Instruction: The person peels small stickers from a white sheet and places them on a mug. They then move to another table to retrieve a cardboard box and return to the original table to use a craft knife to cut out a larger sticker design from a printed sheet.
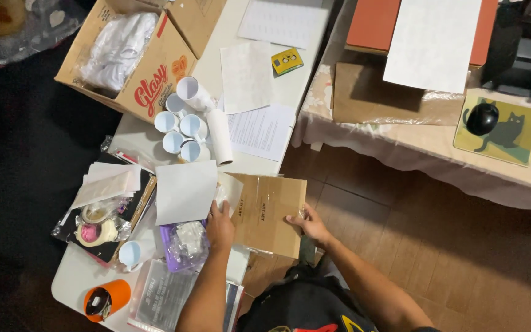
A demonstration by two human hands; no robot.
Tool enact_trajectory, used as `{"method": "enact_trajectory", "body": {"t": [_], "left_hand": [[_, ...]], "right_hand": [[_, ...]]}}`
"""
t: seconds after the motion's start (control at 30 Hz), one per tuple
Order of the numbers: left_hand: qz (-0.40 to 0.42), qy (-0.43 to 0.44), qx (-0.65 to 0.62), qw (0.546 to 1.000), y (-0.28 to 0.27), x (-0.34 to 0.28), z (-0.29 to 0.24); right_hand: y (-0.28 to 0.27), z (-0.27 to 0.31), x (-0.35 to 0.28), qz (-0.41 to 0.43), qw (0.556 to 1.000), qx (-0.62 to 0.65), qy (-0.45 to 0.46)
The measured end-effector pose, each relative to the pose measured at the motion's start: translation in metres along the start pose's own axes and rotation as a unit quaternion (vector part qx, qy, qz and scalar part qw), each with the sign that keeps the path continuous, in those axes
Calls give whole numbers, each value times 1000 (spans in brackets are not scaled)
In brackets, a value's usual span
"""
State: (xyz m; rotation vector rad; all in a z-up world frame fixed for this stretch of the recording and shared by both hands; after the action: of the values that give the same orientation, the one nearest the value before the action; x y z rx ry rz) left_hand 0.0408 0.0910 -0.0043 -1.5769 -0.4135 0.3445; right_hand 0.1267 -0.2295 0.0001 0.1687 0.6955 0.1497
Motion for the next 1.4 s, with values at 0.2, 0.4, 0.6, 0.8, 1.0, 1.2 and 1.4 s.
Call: {"method": "enact_trajectory", "body": {"t": [0.2, 0.4, 0.6, 0.8, 1.0, 1.2, 1.4], "left_hand": [[-60, 1, -83, 995, -10, 0, -2], [-36, -33, -73, 996, 22, 10, 14], [35, -40, -104, 993, -12, 1, -2], [39, 16, -71, 997, -13, -16, -13], [-55, 53, -226, 971, -15, -29, -75], [272, -116, -829, 474, -127, -43, -294], [211, -106, -795, 558, -222, -48, -486]], "right_hand": [[-76, -45, 48, -30, 997, 68, 6], [-123, 27, 0, -79, 985, 151, 8], [-174, 62, -23, -127, 966, 218, -51], [-202, 70, -37, -169, 944, 260, -111], [-203, 116, -101, -178, 919, 334, -111], [-244, 134, -138, -212, 892, 372, -147], [-326, 133, -178, -270, 850, 414, -182]]}}
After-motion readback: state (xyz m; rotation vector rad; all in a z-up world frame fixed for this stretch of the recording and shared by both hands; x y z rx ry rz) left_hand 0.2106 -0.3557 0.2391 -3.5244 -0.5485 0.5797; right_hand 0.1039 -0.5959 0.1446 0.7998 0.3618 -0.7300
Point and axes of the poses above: each hand's wrist, its own x-axis towards the middle knuckle, its own y-axis out of the palm, z = x × y, the point moved 6 cm from there along x, towards the middle knuckle, and after that the axes turned 10 degrees about -z, right-handed, at the moved point
